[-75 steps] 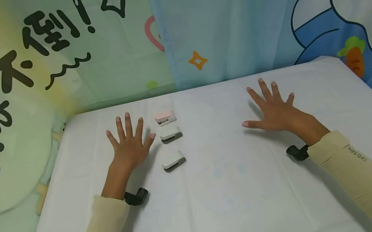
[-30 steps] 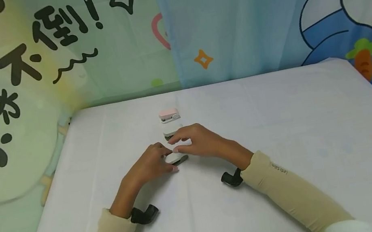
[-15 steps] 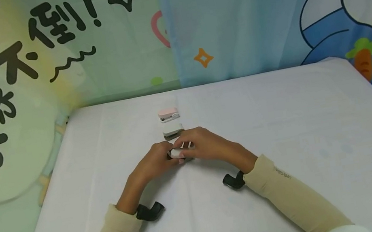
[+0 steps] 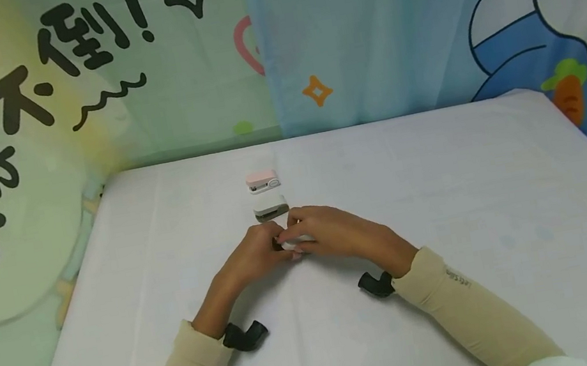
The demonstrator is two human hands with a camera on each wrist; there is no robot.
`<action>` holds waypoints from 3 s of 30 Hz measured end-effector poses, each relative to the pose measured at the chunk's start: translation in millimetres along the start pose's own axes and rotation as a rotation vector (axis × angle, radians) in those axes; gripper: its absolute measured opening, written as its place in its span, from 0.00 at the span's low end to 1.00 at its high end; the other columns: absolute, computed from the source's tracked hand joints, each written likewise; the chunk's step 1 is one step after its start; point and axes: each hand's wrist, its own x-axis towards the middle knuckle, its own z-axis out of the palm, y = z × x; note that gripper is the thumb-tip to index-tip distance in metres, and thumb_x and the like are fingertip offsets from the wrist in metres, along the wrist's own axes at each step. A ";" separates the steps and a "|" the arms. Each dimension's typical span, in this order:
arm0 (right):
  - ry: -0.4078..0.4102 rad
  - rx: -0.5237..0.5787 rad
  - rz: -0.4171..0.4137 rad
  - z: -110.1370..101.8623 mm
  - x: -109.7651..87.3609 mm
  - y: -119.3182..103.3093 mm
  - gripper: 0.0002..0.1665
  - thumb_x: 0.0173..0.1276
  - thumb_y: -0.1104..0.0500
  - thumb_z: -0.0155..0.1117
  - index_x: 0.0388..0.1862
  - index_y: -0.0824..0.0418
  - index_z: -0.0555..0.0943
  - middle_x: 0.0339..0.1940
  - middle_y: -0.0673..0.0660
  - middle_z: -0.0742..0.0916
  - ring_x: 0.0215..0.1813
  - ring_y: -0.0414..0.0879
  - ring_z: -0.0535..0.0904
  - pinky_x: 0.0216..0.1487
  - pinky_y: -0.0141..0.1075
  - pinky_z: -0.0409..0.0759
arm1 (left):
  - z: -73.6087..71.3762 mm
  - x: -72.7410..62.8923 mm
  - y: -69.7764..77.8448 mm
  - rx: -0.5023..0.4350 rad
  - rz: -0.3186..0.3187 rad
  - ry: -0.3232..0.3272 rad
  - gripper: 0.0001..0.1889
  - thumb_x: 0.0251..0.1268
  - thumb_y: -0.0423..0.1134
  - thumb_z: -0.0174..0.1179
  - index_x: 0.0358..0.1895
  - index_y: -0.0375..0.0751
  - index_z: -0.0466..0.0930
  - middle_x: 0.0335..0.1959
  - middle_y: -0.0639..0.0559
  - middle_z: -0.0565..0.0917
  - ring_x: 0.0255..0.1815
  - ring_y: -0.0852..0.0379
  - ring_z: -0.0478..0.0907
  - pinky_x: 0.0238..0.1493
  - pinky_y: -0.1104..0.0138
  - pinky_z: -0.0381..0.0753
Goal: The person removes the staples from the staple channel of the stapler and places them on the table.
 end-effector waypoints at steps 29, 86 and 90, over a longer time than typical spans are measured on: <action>0.226 0.402 0.137 -17.5 -34.1 28.2 0.15 0.60 0.70 0.70 0.43 0.61 0.78 0.43 0.51 0.81 0.48 0.45 0.80 0.50 0.39 0.80 | -3.9 0.4 -7.9 -0.210 -0.077 0.066 0.10 0.53 0.33 0.73 0.38 0.38 0.84 0.28 0.54 0.81 0.27 0.59 0.70 0.27 0.69 0.68; 0.657 0.294 0.339 2.2 4.6 -6.9 0.08 0.63 0.68 0.69 0.42 0.67 0.88 0.33 0.56 0.86 0.30 0.43 0.78 0.31 0.35 0.76 | 17.7 14.6 19.0 -0.295 0.205 0.731 0.12 0.55 0.23 0.68 0.44 0.24 0.83 0.42 0.38 0.83 0.34 0.47 0.82 0.37 0.59 0.83; 0.625 0.276 0.387 1.0 6.6 -9.4 0.08 0.64 0.67 0.69 0.41 0.66 0.88 0.34 0.56 0.87 0.31 0.44 0.79 0.32 0.36 0.77 | 18.6 12.2 17.5 -0.293 0.193 0.724 0.12 0.56 0.23 0.68 0.44 0.25 0.84 0.43 0.41 0.83 0.35 0.50 0.82 0.38 0.64 0.82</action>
